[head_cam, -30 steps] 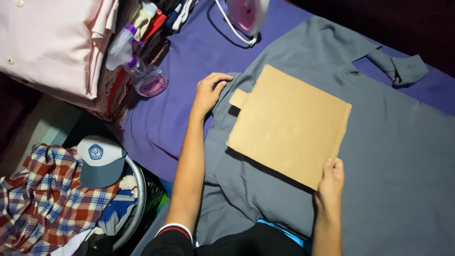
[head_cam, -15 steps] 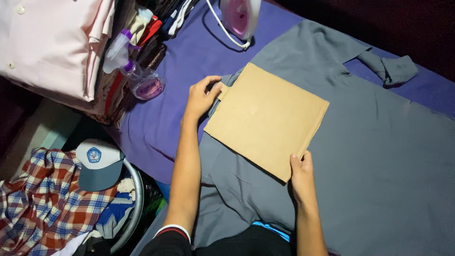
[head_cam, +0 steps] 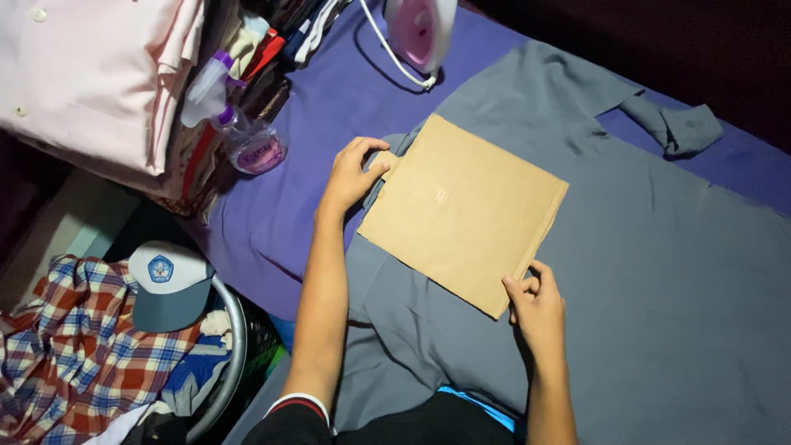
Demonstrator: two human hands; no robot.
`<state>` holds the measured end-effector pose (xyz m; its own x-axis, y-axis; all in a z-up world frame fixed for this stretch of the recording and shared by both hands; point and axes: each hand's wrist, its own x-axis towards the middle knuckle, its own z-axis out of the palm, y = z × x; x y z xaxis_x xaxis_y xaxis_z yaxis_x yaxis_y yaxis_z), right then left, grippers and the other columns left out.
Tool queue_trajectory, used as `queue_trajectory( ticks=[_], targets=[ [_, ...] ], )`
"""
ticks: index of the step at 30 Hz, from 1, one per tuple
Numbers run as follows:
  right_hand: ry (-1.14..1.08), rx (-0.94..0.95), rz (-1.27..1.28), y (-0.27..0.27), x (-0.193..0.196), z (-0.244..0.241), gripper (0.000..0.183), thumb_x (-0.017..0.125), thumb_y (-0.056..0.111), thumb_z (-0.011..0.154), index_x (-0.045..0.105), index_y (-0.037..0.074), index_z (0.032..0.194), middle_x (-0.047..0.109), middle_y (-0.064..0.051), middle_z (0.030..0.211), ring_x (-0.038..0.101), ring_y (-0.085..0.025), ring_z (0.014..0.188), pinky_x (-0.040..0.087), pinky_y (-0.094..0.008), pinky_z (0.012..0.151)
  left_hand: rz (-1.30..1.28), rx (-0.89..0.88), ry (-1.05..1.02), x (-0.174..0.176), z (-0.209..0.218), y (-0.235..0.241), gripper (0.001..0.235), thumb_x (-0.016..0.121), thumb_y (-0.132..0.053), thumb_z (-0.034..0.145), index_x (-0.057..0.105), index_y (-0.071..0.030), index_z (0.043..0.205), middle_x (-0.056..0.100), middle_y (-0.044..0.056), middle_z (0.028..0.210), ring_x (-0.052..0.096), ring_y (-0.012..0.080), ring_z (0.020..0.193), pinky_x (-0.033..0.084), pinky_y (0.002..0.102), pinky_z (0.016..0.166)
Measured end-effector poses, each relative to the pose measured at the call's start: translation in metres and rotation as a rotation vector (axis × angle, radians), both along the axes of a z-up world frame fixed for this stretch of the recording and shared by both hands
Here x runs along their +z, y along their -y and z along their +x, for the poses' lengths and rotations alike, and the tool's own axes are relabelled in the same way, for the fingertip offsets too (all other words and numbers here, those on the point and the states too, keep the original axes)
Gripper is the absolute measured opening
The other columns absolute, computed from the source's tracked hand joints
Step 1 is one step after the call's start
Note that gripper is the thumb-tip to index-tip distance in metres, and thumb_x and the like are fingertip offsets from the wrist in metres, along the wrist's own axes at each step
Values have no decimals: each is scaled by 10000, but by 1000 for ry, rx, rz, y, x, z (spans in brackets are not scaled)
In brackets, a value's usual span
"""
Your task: The person is ironing a grey shirt and then uses a cardboard guide to fold it neatly.
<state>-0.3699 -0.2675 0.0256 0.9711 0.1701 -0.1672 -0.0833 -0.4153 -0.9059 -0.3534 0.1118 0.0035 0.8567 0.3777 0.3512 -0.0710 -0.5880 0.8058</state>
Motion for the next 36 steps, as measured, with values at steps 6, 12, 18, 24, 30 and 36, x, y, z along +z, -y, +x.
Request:
queue_trajectory(
  ticks=[6, 12, 18, 24, 30, 36],
  targets=[
    [13, -52, -56, -6, 14, -4, 438, 733, 138, 893, 613, 15, 1296, 581, -20, 613, 478, -78, 438, 361, -269, 385, 14, -11, 37, -5, -1, 3, 325, 764, -146, 862, 676, -61, 1163, 686, 121, 1114, 674, 307, 1047, 524, 385, 888],
    [26, -59, -62, -6, 13, -2, 476, 734, 144, 894, 622, 15, 1339, 581, -27, 594, 496, -83, 432, 370, -280, 379, 34, 60, 7, -8, 3, 6, 264, 711, -138, 900, 640, -52, 1139, 685, 139, 1111, 673, 342, 1059, 523, 406, 912],
    [15, -70, -103, -8, 13, -3, 503, 730, 149, 888, 595, 8, 1352, 586, -34, 585, 521, -94, 424, 397, -288, 377, 62, 65, 34, -13, 4, 7, 266, 722, -131, 891, 675, -70, 1145, 699, 115, 1124, 682, 325, 1068, 526, 399, 908],
    [25, -96, -147, -6, 13, -5, 508, 722, 139, 899, 597, 19, 1376, 590, -34, 595, 532, -95, 450, 419, -292, 412, -9, 58, 15, -8, 4, 8, 307, 745, -132, 883, 684, -82, 1180, 720, 96, 1108, 692, 266, 968, 538, 357, 839],
    [28, -98, -147, -7, 13, -5, 525, 719, 138, 900, 606, 52, 1405, 607, -28, 618, 553, -95, 480, 438, -290, 442, -55, 66, 16, -11, 4, 7, 340, 753, -125, 880, 676, -79, 1209, 735, 89, 1114, 680, 224, 900, 531, 335, 812],
    [85, -77, -182, -3, 2, -2, 600, 727, 141, 884, 568, 87, 1460, 617, -37, 615, 576, -110, 479, 467, -309, 455, -110, 126, -12, -18, 7, 4, 384, 810, -146, 822, 689, -67, 1178, 763, 88, 1107, 638, 194, 758, 538, 316, 742]
  ],
)
